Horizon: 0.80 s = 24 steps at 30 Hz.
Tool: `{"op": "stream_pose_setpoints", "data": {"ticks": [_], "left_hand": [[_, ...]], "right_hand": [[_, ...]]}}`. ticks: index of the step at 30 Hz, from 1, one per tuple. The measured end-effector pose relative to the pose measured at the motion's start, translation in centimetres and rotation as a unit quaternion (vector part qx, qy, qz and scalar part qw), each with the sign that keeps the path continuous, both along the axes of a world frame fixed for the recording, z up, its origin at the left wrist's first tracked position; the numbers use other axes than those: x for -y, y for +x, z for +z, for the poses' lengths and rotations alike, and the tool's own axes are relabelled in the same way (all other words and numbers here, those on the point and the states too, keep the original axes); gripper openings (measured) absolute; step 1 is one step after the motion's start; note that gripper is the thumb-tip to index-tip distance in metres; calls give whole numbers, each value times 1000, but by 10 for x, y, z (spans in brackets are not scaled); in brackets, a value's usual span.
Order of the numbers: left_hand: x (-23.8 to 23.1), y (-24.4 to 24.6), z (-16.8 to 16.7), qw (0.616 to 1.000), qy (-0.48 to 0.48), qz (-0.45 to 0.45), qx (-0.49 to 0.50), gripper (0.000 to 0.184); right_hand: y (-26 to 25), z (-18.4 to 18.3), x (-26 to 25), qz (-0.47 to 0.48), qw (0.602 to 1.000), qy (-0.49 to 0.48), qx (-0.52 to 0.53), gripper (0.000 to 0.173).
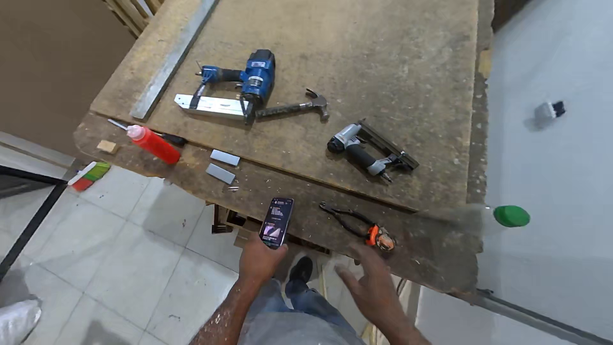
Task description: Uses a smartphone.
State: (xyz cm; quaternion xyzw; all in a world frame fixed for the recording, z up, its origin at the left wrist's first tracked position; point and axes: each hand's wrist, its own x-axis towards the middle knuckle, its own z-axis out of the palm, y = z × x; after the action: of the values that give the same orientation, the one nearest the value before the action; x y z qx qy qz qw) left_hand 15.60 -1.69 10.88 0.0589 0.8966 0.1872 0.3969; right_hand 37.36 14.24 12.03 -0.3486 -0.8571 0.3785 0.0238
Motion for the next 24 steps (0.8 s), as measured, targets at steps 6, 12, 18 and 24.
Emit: {"op": "stream_pose_setpoints", "data": {"ticks": [6,12,18,24], "left_hand": [[78,34,46,987,154,44,-14,82],[164,30,86,945,255,71,-191,96],[259,12,98,806,527,251,-93,88],[310,38,86,467,757,398,225,93]], "right_hand": [[-86,23,79,10,909,-388,-150,79],[-186,75,167,26,718,-622,-310,90],[-262,97,236,298,588,-728,-190,80],[-306,85,318,424,510,-743,86,85]]}}
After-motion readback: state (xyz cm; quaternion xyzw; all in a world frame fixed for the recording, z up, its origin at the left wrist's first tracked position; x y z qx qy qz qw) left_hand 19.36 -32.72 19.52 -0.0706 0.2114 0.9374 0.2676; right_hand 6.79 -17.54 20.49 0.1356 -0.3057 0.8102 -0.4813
